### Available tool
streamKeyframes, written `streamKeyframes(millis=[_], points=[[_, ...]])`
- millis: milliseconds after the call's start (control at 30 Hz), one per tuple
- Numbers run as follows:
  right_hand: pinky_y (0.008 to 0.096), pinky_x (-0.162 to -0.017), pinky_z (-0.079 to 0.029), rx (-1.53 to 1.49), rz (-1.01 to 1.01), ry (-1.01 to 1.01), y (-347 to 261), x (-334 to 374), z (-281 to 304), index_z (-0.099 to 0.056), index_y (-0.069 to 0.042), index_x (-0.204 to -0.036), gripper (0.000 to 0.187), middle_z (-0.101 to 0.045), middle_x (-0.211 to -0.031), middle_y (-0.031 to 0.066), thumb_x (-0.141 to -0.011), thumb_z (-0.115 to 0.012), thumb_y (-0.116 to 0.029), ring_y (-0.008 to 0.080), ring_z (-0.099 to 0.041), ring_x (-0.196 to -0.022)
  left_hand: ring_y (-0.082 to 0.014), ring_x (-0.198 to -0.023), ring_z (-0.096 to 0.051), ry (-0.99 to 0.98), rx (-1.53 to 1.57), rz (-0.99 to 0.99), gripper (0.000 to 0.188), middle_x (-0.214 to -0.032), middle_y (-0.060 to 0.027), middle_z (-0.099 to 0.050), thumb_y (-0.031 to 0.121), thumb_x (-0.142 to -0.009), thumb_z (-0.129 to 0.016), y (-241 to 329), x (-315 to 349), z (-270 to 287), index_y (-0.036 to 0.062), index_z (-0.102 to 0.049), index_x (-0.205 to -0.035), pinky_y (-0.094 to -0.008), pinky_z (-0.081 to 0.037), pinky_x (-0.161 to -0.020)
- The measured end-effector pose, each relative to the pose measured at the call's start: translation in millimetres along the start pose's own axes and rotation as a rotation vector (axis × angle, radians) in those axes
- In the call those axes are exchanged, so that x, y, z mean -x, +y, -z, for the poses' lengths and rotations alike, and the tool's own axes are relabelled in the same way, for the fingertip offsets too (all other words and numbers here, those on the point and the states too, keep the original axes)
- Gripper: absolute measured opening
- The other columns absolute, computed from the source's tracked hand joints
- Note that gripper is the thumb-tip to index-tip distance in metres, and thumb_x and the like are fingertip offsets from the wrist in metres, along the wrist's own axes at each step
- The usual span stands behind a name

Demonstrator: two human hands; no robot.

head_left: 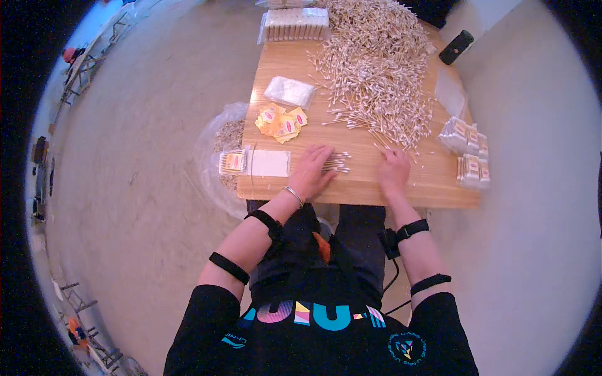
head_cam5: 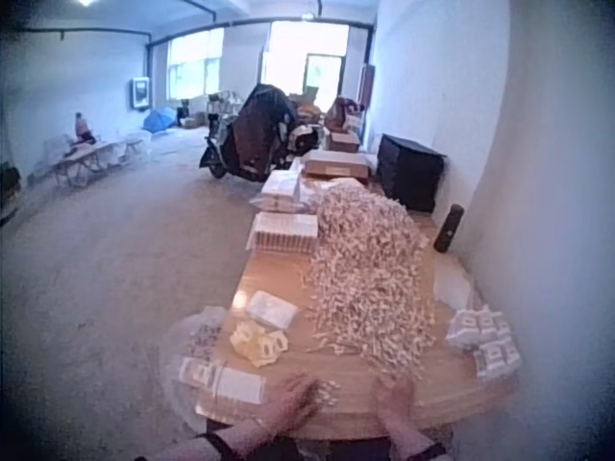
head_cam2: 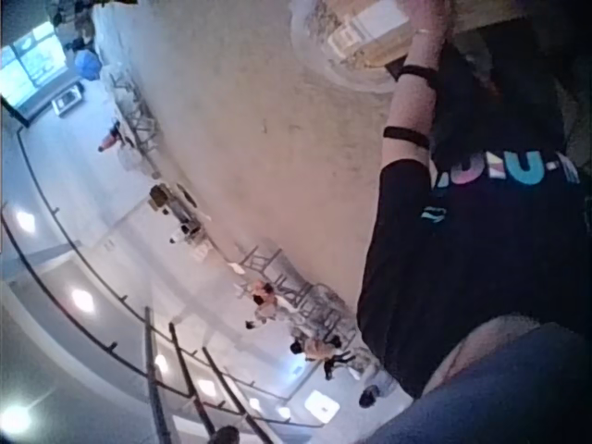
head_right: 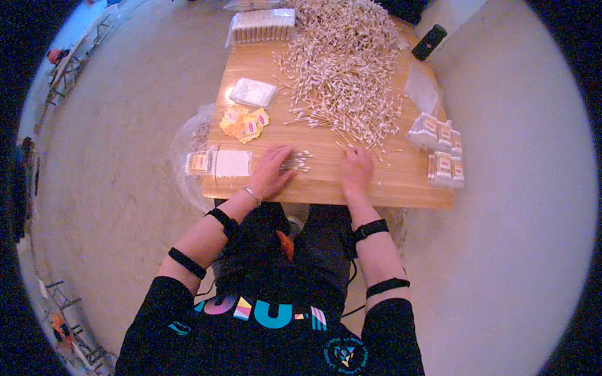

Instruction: The recorder is counting out and packing small stick-like hygiene or medical product components into plastic bags.

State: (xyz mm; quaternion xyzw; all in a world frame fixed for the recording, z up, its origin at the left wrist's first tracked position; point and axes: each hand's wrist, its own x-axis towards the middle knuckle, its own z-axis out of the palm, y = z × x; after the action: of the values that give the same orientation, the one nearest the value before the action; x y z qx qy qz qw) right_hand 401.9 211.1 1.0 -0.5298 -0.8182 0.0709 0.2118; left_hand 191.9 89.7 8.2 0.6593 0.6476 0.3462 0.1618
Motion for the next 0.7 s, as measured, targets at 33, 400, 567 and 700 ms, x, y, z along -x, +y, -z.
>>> streamKeyframes(millis=[33, 400, 567, 700], points=[[0.041, -0.079, -0.042, -0.06, -0.013, -0.015, -5, -3, -3, -0.066, -0.008, -0.085, 0.017, -0.057, -0.083, 0.0104, -0.071, -0.057, -0.014, 0.0298, -0.051, -0.092, -0.0339, -0.121, -0.038, -0.012, 0.007, 0.006, 0.057, -0.124, -0.0184, -0.047, 0.019, -0.075, -0.067, 1, -1, -1, 0.003, -0.044, -0.124, -0.0395, -0.031, -0.104], [0.0406, -0.081, -0.042, -0.299, 0.3, -0.172, -76, -10, -33, -0.067, -0.011, -0.094, 0.025, -0.059, -0.091, 0.0101, -0.071, -0.057, -0.007, 0.0309, -0.053, -0.091, -0.0333, -0.12, -0.04, 0.171, 0.121, 0.072, 0.059, -0.128, -0.018, -0.044, 0.018, -0.078, -0.066, 1, -2, -4, 0.0033, -0.039, -0.129, -0.0388, -0.033, -0.102], [0.0381, -0.089, -0.04, -0.599, -0.048, 0.025, -72, -2, -37, -0.057, -0.005, -0.111, 0.031, -0.057, -0.105, 0.0127, -0.081, -0.049, -0.005, 0.029, -0.053, -0.098, -0.0317, -0.118, -0.045, 0.349, 0.541, 0.423, 0.043, -0.126, -0.0192, -0.048, 0.016, -0.088, -0.051, -9, -2, -4, 0.0007, -0.043, -0.127, -0.035, -0.032, -0.102], [0.0385, -0.095, -0.036, -0.736, -0.197, 0.107, -60, 2, -60, -0.049, 0.0, -0.119, 0.035, -0.052, -0.117, 0.017, -0.086, -0.043, -0.009, 0.0305, -0.049, -0.109, -0.0264, -0.121, -0.044, 0.465, 0.695, 0.406, 0.042, -0.127, -0.0174, -0.05, 0.023, -0.094, -0.039, -1, -18, -16, -0.001, -0.043, -0.128, -0.0328, -0.031, -0.102]])
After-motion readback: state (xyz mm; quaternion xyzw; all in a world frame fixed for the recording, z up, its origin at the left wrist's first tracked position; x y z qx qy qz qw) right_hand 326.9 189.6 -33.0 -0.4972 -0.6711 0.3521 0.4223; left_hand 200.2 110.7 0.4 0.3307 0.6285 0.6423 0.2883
